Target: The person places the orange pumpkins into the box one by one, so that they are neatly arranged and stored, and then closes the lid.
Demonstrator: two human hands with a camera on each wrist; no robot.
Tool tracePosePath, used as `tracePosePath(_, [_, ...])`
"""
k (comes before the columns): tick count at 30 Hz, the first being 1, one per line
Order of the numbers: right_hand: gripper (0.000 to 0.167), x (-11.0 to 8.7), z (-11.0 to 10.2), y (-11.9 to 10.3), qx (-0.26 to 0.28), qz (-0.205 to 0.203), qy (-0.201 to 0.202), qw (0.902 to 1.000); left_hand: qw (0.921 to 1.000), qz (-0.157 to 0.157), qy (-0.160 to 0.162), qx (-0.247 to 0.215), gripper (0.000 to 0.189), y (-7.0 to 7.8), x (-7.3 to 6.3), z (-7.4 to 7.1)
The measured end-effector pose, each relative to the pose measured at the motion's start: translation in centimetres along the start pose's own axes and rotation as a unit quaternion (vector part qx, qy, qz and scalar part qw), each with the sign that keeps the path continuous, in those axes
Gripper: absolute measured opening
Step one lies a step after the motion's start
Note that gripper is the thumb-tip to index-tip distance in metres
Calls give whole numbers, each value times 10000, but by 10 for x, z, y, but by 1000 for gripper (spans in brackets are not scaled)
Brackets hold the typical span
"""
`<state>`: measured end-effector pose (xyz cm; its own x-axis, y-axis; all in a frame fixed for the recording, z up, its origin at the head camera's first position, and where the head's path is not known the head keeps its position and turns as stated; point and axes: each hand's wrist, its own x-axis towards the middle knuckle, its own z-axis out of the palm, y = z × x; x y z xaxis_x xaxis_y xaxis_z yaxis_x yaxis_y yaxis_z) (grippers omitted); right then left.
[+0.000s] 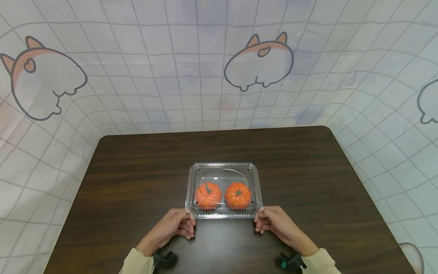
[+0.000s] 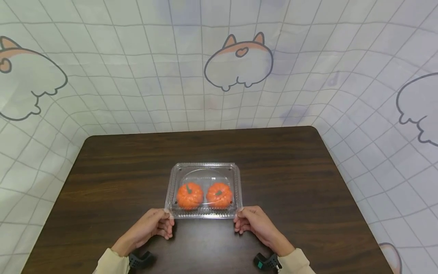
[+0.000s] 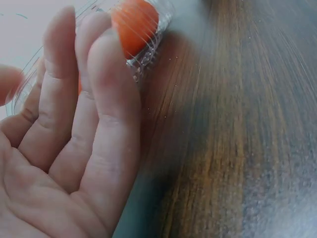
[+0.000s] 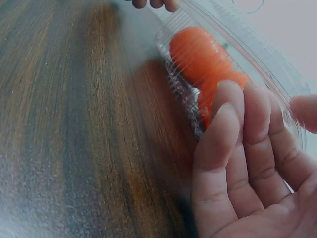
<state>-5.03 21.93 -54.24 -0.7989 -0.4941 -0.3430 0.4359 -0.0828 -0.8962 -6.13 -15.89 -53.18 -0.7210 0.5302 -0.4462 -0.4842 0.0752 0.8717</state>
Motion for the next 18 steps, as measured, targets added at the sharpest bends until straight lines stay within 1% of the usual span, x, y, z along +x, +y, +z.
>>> tracePosePath(3, [23,1,-1,0,33,-54,50,10000,10000,6,67,55,30,-1,1,0])
tracePosePath(8, [21,1,-2,-1,7,-37,247,9997,9998,-25,161,101,28,-3,4,0])
tracePosePath(12, [21,0,-4,-1,-119,22,428,9990,9996,-81,208,143,29,-5,1,-2])
tracePosePath(14, [22,-2,-7,-2,-231,73,598,9979,9996,-76,190,204,32,-6,-2,-6])
tracePosePath(16, [25,-4,-12,-4,-351,114,860,9956,9994,-29,176,291,38,-6,-6,-10])
tracePosePath(18, [31,-6,-19,-8,-593,81,1127,9918,9987,67,225,457,43,-4,-10,-16])
